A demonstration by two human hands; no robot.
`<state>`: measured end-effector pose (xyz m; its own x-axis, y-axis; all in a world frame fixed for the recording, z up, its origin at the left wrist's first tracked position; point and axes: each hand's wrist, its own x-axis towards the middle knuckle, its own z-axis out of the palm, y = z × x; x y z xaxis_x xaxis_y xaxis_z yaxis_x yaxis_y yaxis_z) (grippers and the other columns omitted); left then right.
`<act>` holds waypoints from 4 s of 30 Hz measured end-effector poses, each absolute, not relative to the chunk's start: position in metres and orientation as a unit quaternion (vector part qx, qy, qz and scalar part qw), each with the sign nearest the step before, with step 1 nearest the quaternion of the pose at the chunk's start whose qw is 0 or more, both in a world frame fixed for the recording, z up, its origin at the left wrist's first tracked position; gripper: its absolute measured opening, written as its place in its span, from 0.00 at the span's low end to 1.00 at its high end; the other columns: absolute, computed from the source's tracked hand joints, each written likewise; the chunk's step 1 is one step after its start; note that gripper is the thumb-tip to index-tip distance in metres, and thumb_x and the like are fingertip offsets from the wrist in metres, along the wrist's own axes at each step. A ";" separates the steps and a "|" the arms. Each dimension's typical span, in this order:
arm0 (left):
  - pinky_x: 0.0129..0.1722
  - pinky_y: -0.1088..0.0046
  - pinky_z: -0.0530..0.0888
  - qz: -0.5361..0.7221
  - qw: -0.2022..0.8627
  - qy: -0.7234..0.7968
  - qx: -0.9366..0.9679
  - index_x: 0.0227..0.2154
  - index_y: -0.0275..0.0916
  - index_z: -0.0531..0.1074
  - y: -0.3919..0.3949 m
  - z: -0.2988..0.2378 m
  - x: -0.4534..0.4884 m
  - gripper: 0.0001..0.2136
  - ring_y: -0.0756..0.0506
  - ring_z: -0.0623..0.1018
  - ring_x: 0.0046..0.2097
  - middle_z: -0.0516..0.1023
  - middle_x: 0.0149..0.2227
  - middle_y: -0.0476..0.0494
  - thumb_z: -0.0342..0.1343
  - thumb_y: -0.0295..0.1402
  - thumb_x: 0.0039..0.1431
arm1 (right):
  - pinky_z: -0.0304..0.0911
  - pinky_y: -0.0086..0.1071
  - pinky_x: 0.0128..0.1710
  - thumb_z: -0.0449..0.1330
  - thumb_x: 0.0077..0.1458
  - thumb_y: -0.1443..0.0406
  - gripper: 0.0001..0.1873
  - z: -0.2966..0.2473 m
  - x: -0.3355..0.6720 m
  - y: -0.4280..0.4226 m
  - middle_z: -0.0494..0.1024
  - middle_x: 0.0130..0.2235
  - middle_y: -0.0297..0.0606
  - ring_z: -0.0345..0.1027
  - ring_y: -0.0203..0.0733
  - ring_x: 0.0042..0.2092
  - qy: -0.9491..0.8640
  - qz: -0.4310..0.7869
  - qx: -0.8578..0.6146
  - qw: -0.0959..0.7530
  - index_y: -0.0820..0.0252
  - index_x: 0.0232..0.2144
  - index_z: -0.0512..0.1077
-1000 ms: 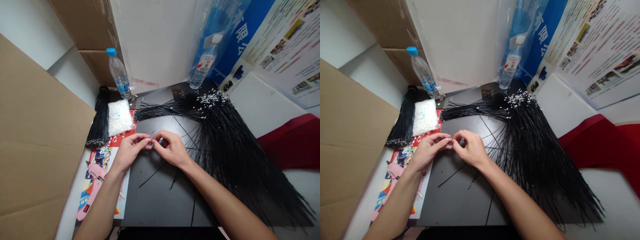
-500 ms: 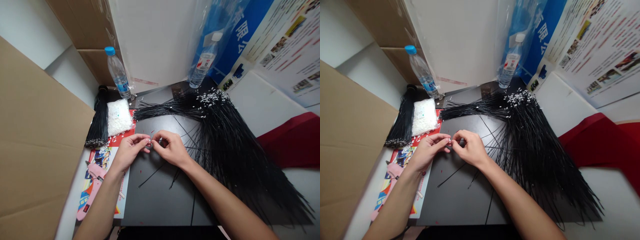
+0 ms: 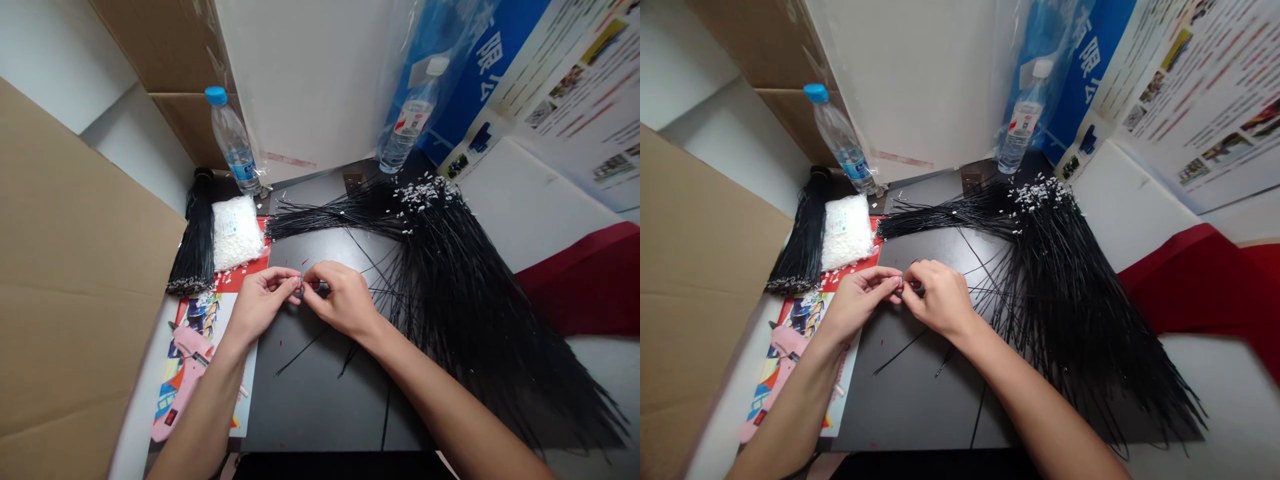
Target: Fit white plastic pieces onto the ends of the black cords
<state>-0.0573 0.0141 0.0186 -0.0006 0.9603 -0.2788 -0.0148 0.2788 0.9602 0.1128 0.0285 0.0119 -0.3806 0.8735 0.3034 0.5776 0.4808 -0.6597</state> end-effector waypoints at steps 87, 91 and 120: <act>0.35 0.73 0.80 0.493 0.522 0.560 0.413 0.29 0.34 0.76 0.015 0.014 -0.047 0.15 0.49 0.80 0.29 0.81 0.28 0.45 0.69 0.42 0.48 | 0.61 0.26 0.28 0.59 0.54 0.67 0.06 0.004 0.104 0.032 0.79 0.29 0.34 0.67 0.32 0.27 -0.694 0.311 -0.492 0.423 0.60 0.31 0.77; 0.34 0.74 0.79 0.489 0.527 0.558 0.415 0.28 0.35 0.76 0.015 0.015 -0.046 0.15 0.50 0.79 0.29 0.80 0.27 0.46 0.69 0.42 0.48 | 0.61 0.25 0.28 0.59 0.54 0.68 0.05 0.006 0.104 0.033 0.78 0.27 0.33 0.66 0.31 0.26 -0.696 0.331 -0.480 0.418 0.61 0.29 0.75; 0.38 0.73 0.79 0.477 0.592 0.530 0.375 0.29 0.34 0.78 0.013 0.018 -0.046 0.14 0.49 0.79 0.32 0.81 0.30 0.46 0.70 0.41 0.46 | 0.62 0.26 0.29 0.59 0.55 0.67 0.06 0.009 0.106 0.030 0.79 0.29 0.35 0.67 0.32 0.28 -0.685 0.348 -0.477 0.426 0.61 0.29 0.76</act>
<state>-0.0457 0.0131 0.0184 -0.0170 0.9626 -0.2704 -0.1679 0.2638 0.9498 0.1064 0.0297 0.0093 -0.1818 0.9504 0.2525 0.3573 0.3030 -0.8835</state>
